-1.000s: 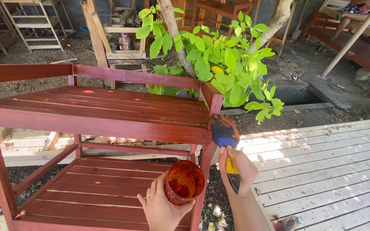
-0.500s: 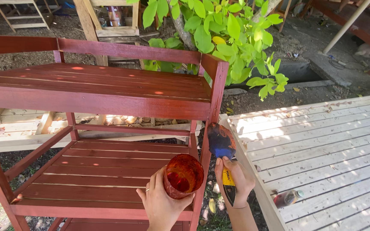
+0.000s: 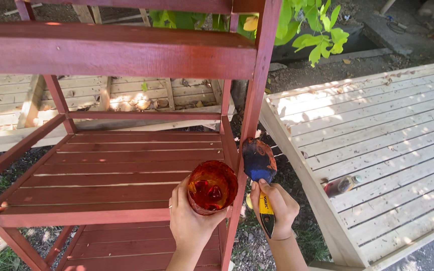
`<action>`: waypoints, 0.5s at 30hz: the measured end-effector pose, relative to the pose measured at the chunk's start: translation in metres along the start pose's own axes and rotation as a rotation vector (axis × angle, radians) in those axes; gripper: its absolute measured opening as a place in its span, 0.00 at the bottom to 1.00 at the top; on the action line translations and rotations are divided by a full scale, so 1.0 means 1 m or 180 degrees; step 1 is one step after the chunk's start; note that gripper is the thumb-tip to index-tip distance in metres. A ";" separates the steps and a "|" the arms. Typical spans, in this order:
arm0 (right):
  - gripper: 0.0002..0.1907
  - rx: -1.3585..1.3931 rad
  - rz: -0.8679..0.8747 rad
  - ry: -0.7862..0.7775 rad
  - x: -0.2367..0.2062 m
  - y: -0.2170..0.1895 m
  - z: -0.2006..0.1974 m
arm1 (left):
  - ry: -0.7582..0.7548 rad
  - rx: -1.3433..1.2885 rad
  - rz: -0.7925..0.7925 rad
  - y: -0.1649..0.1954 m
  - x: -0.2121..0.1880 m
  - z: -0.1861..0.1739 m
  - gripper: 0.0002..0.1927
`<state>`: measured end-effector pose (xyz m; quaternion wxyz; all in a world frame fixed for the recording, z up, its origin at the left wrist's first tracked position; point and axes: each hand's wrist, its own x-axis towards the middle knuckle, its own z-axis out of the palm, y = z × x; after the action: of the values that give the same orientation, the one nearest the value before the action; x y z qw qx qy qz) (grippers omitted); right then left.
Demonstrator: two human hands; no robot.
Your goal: The person paints a wooden shelf with reddish-brown paint using a brush. They hold a small container of paint in one hand and apply the paint to the vertical supports and shelves of the unit.
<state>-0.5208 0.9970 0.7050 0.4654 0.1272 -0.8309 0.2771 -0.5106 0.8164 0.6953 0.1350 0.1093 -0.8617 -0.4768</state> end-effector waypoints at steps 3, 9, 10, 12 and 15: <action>0.10 0.0003 0.0027 -0.0029 -0.027 0.000 0.002 | 0.0042 0.0072 0.0110 -0.020 -0.012 0.001 0.51; 0.10 -0.0240 0.0166 -0.0150 -0.083 0.004 0.006 | 0.0108 0.0138 -0.0015 -0.053 -0.037 0.006 0.53; 0.10 -0.0250 0.0210 -0.0189 -0.092 0.005 0.006 | 0.0118 0.0125 -0.0027 -0.057 -0.042 0.008 0.52; 0.10 -0.0275 0.0294 -0.0265 -0.112 0.009 0.004 | 0.0138 0.0093 -0.0046 -0.064 -0.050 0.012 0.51; 0.12 -0.0194 0.0369 -0.0398 -0.143 0.016 0.000 | 0.0155 0.0168 -0.0135 -0.074 -0.066 0.021 0.52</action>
<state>-0.4521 1.0031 0.5792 0.3995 0.0816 -0.8724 0.2697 -0.4507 0.8155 0.6135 0.1430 0.1426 -0.8679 -0.4539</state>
